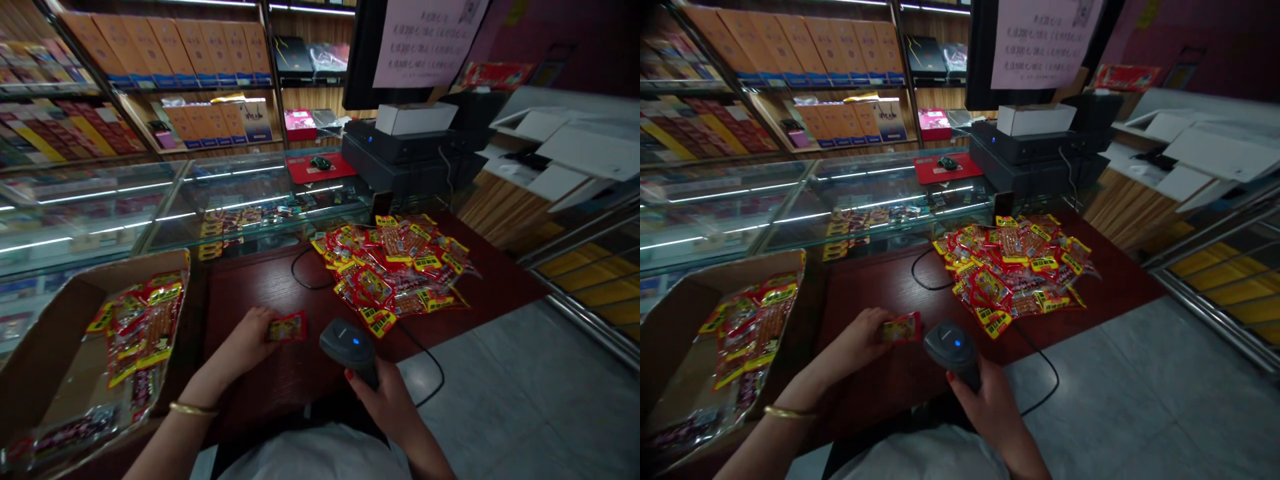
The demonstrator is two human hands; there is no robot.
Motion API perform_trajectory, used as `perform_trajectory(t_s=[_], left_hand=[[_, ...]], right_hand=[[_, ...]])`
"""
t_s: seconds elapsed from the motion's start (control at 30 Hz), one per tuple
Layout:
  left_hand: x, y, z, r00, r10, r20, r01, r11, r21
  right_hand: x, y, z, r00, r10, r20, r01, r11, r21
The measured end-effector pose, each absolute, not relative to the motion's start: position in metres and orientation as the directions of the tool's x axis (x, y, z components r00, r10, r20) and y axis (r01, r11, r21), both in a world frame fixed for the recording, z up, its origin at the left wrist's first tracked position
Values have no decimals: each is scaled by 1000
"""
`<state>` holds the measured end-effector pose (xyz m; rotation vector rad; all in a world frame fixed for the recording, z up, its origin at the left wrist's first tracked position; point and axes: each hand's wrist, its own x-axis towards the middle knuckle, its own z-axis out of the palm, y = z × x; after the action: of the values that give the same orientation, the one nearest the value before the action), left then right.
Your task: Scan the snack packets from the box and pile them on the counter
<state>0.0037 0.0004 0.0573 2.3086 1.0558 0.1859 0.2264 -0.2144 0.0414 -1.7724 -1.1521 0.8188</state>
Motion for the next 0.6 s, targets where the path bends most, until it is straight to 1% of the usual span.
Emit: perform_trajectory(t_s=[0.07, 0.13, 0.17, 0.2, 0.23, 0.27, 0.3, 0.4, 0.43, 0.5, 0.6], left_hand=[[33, 3, 63, 684, 718, -128, 553, -397, 733], [73, 8, 70, 724, 682, -101, 378, -270, 886], [97, 11, 74, 744, 665, -65, 283, -224, 933], [123, 15, 79, 749, 663, -7, 200, -215, 956], [151, 19, 85, 749, 660, 66, 137, -252, 958], [180, 24, 92, 749, 655, 104, 114, -282, 953], [209, 29, 99, 738, 666, 106, 111, -275, 955], [283, 41, 119, 756, 654, -26, 156, -140, 978], [300, 44, 124, 764, 643, -49, 169, -127, 977], [318, 48, 130, 770, 635, -65, 187, -128, 974], [294, 46, 130, 779, 626, 26, 123, -193, 974]], right_hand=[[225, -218, 41, 383, 921, -65, 386, -224, -895], [224, -221, 40, 413, 907, -80, 376, -250, -892], [224, -222, 39, 424, 901, -95, 362, -264, -894], [223, -223, 39, 430, 896, -109, 347, -276, -896], [223, -224, 38, 436, 892, -122, 337, -287, -897], [223, -224, 38, 439, 889, -129, 331, -294, -897], [223, -224, 38, 443, 887, -132, 332, -298, -895], [222, -225, 38, 467, 877, -116, 351, -304, -886], [222, -225, 38, 477, 873, -104, 359, -301, -883], [222, -225, 38, 497, 865, -72, 380, -292, -878], [224, -223, 36, 525, 851, -29, 423, -290, -859]])
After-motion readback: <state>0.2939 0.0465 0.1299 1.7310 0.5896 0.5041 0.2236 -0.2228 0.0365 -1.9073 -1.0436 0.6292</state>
